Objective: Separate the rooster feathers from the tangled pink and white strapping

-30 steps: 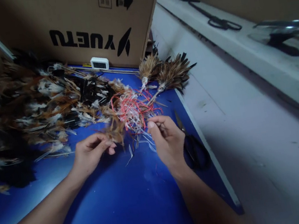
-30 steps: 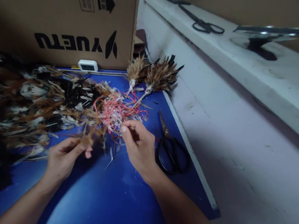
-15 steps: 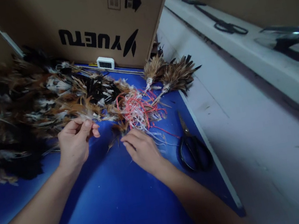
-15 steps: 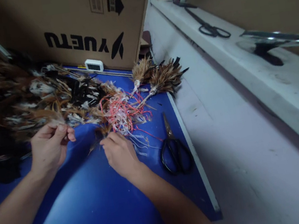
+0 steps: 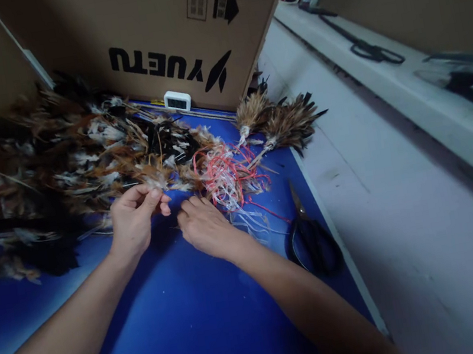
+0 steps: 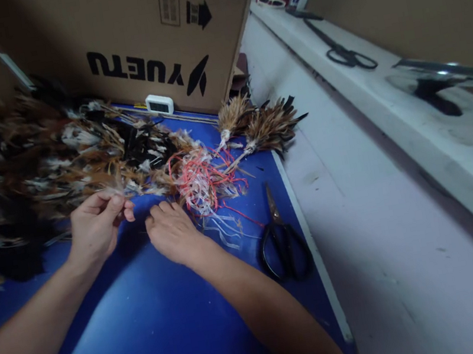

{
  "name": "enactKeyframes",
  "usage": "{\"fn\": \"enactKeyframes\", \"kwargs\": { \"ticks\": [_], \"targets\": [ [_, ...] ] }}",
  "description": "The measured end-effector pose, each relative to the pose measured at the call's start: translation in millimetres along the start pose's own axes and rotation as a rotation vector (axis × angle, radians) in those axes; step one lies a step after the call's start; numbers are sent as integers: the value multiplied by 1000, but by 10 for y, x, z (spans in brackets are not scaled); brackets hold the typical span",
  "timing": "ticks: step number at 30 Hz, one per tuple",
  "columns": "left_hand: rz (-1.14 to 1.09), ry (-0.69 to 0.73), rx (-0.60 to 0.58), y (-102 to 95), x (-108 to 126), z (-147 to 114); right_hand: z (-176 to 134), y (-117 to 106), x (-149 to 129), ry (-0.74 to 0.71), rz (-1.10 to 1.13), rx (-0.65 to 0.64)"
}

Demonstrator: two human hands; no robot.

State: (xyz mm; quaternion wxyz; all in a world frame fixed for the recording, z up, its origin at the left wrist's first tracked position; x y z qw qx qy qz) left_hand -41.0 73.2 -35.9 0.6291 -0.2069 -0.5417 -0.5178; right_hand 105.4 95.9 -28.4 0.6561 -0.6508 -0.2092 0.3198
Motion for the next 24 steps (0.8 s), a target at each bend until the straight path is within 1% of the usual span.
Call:
{"fn": "enactKeyframes", "kwargs": {
  "ticks": [2,4,6,9,11,13,16,19,21,24],
  "targets": [
    [4,-8,-13,-6,-13,-9,-54,-59,20,21,176,23],
    [25,-14,-27,-9,-25,-20,-143,-152,62,72,460,45],
    [64,-12,-59,-7,-37,-35,-256,-239,120,171,782,33],
    [146,18,-145,2,-54,-67,-424,-303,201,303,1178,-16],
    [200,40,-214,11,-56,-96,-510,-308,238,342,1325,-24],
    [239,64,-282,23,-44,-125,-569,-304,265,364,1341,4],
    [314,138,-380,45,1,-159,-617,-309,306,392,1217,79],
    [440,204,-485,62,44,-183,-640,-328,347,437,1091,133],
    [519,247,-507,64,62,-194,-651,-341,365,460,1029,152],
    [585,373,-530,59,80,-206,-664,-357,362,460,969,167]
  ]
}}
Point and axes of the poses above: each hand's wrist, its own z-axis towards the middle knuckle, its own y-axis out of the palm, x = y × z, the point moved 1 cm from there along z, towards the middle knuckle, and after that the axes turned 14 degrees about y, right-handed, at the moved point
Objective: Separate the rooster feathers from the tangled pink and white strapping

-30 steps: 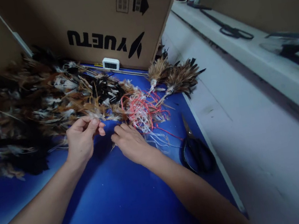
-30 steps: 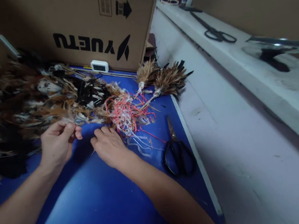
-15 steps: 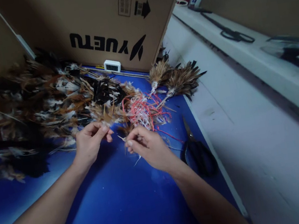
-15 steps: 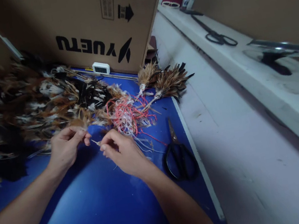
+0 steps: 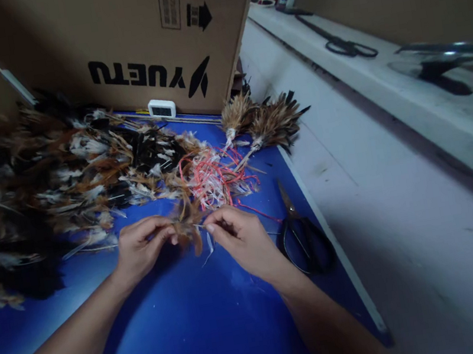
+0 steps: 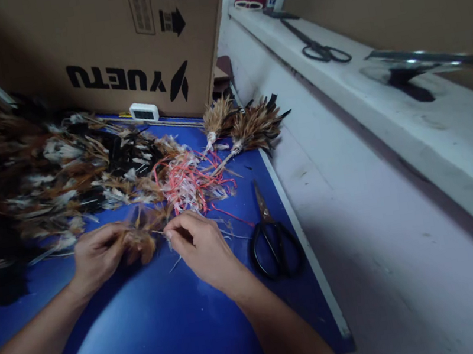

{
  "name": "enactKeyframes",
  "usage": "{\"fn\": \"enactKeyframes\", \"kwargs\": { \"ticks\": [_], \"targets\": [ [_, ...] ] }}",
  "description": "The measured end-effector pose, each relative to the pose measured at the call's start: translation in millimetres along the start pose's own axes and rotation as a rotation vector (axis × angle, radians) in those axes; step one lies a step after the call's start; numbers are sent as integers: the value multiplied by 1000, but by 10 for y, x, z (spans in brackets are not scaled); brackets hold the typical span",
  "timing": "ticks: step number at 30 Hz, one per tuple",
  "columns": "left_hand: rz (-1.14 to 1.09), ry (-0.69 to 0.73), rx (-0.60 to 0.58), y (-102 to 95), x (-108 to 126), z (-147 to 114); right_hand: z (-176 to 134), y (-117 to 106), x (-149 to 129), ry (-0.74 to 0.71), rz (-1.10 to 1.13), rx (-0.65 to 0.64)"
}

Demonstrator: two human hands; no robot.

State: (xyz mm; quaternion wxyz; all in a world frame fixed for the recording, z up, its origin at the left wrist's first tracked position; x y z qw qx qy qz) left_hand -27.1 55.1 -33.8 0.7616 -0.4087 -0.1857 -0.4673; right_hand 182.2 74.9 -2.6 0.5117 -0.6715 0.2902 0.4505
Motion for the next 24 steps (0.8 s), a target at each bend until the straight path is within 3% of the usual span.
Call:
{"fn": "enactKeyframes", "kwargs": {
  "ticks": [4,14,24],
  "targets": [
    [57,140,-39,-3,-6,-25,-31,8,-29,-29,-38,4],
    [167,282,-118,14,-11,-98,-50,14,-88,-58,-146,-44],
    [219,337,-167,51,-15,-124,-63,23,-56,-58,-65,-113]
  ]
}}
Point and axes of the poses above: each hand's wrist, its own z-axis towards the middle knuckle, its own y-axis out of the palm, x = y × z, the point moved 1 cm from there along z, towards the middle knuckle, and after that the axes turned 14 degrees about y, right-handed, at the moved point
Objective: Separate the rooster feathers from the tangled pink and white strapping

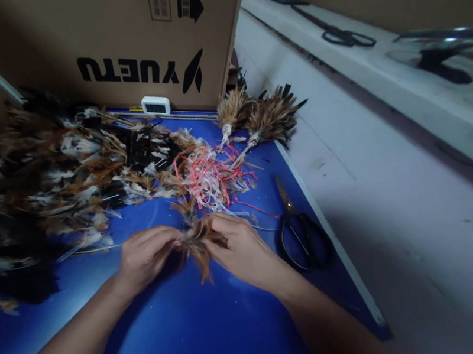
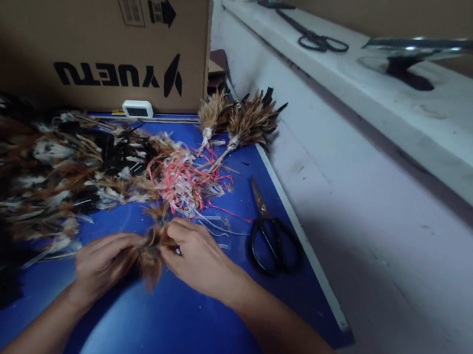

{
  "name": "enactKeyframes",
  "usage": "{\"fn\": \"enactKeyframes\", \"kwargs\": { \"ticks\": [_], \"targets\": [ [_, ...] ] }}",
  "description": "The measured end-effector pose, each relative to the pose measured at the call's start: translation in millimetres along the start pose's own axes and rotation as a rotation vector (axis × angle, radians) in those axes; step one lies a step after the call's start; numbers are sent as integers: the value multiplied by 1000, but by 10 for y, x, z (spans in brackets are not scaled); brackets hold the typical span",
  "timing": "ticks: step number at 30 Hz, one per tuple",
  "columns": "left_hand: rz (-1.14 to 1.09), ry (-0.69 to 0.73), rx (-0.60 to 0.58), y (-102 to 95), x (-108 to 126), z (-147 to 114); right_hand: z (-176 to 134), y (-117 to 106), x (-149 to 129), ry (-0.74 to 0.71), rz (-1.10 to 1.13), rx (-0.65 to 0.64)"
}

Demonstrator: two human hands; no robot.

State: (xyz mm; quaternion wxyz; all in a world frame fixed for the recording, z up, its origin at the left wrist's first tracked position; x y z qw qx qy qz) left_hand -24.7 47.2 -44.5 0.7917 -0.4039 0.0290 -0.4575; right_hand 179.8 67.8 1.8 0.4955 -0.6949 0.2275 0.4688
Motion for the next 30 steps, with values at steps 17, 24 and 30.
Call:
{"fn": "enactKeyframes", "kwargs": {
  "ticks": [17,24,30],
  "targets": [
    [23,102,15,-20,73,60,-7,20,16,18,20,32],
    [101,200,27,-6,96,83,-17,27,-7,49,27,14],
    [146,273,33,25,76,23,-35,49,-2,70,30,25]
  ]
}}
Point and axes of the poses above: each hand's wrist, its own z-axis towards the middle knuckle, its own y-axis out of the palm, x = y × z, the point moved 1 cm from there along z, towards the middle knuckle, and after that the axes turned 14 degrees about y, right-handed, at the moved point
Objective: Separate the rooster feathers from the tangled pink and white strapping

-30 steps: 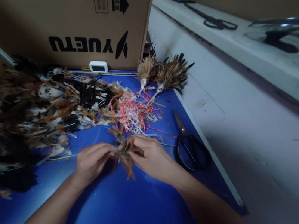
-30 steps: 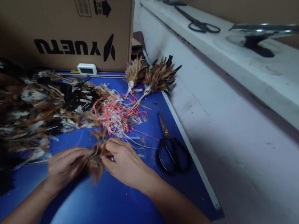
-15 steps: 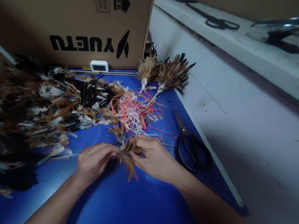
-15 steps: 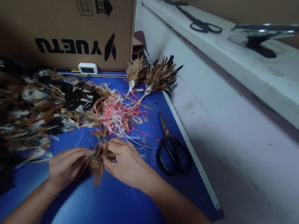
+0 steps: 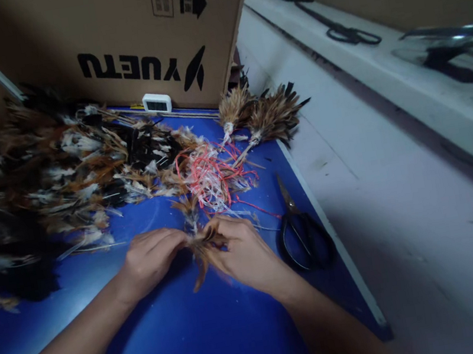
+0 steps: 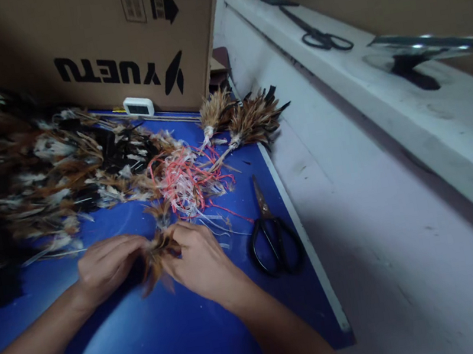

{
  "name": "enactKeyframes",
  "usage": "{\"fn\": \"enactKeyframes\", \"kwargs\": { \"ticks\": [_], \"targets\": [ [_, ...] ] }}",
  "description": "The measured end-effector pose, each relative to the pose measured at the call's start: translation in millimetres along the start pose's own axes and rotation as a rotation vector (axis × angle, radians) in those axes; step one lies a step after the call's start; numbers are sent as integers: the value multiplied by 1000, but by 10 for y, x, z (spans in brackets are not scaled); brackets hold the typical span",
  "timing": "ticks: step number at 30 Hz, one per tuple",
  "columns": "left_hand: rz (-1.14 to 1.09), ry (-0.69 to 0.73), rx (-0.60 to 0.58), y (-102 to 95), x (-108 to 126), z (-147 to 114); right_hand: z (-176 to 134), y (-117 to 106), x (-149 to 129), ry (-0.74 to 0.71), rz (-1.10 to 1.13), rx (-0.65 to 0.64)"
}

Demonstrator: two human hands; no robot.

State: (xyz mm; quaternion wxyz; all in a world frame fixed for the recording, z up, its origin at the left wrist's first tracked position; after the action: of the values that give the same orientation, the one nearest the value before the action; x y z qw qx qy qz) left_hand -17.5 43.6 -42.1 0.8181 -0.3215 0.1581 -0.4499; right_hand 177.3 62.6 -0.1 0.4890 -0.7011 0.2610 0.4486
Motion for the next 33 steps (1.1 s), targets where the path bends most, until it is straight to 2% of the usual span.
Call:
{"fn": "enactKeyframes", "kwargs": {
  "ticks": [8,13,19,24,33],
  "targets": [
    [12,32,19,9,5,-50,15,80,50,92,222,-36],
    [20,40,10,0,9,-56,8,97,19,111,234,0],
    [24,34,-33,-18,17,-70,2,106,29,164,287,-25],
    [36,34,-45,-10,14,-68,10,99,57,139,339,-71],
    [50,19,-13,8,26,-14,12,68,33,72,349,-75]
  ]
}}
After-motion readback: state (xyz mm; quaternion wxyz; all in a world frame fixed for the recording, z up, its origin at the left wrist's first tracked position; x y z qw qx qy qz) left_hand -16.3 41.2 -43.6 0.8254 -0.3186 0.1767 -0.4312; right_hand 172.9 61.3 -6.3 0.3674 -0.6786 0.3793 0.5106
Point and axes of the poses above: each hand's wrist, its own z-axis towards the middle knuckle, its own y-axis out of the palm, x = y × z, the point moved 1 cm from there along z, towards the middle knuckle, and after that the axes turned 14 degrees about y, right-handed, at the moved point
